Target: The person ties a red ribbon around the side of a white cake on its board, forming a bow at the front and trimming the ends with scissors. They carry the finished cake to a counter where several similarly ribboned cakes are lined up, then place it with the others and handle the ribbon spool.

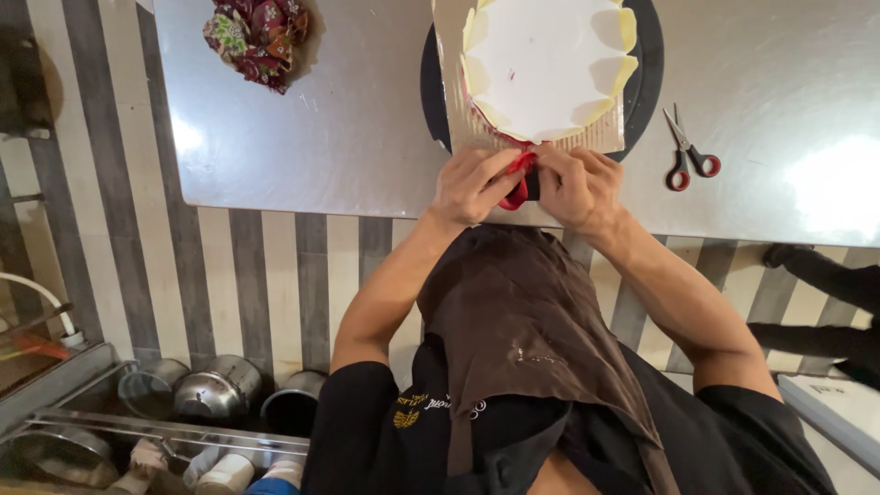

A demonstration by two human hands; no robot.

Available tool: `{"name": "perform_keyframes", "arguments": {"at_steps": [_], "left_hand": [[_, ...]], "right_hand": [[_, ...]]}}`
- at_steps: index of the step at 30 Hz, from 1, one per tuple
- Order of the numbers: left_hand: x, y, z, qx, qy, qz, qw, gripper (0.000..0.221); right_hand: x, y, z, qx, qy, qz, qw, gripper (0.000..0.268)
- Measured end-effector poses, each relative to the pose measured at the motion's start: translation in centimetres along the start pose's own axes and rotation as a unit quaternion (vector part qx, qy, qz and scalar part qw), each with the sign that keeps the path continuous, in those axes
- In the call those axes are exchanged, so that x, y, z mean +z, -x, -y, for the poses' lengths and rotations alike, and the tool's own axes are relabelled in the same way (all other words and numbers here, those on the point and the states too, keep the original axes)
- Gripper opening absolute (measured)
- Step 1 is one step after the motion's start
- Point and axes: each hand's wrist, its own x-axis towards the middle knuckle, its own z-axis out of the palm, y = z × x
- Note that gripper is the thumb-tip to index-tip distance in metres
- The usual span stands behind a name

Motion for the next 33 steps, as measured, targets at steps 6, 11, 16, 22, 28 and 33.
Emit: {"name": "perform_keyframes", "arguments": {"at_steps": [6, 11, 16, 22, 28, 33], "left_hand": [[-0.6, -1.1, 0.2, 0.044, -0.007, 0.059, 0.997, 0.016], [-0.4, -1.4, 0.0, 0.015, 0.016, 0.057, 0.998, 0.019], [1.5, 0.1, 0.0, -0.051, 0.046, 0.041, 0.997, 0.026], [2.5, 0.3, -0.9, -0.144, 0.104, -0.004, 0.984, 0.028], [1.9, -1.8, -1.9, -0.181, 0.106, -0.009, 0.978, 0.027], [1.8, -1.6, -1.7, -0.22, 0.151, 0.031, 0.963, 0.028]], "right_hand": [[-1.6, -1.3, 0.0, -0.064, 0.033, 0.064, 0.995, 0.031], [-2.1, -1.5, -0.9, -0.093, 0.016, 0.092, 0.991, 0.032], [-0.5, 0.1, -1.7, -0.092, -0.017, 0.046, 0.995, 0.031], [0.9, 0.8, -1.1, -0.015, -0.08, -0.08, 0.993, 0.03], [1.1, 0.7, -0.5, -0.023, -0.048, -0.139, 0.989, 0.03], [1.2, 0.6, -0.3, -0.026, -0.022, -0.178, 0.983, 0.04]]}}
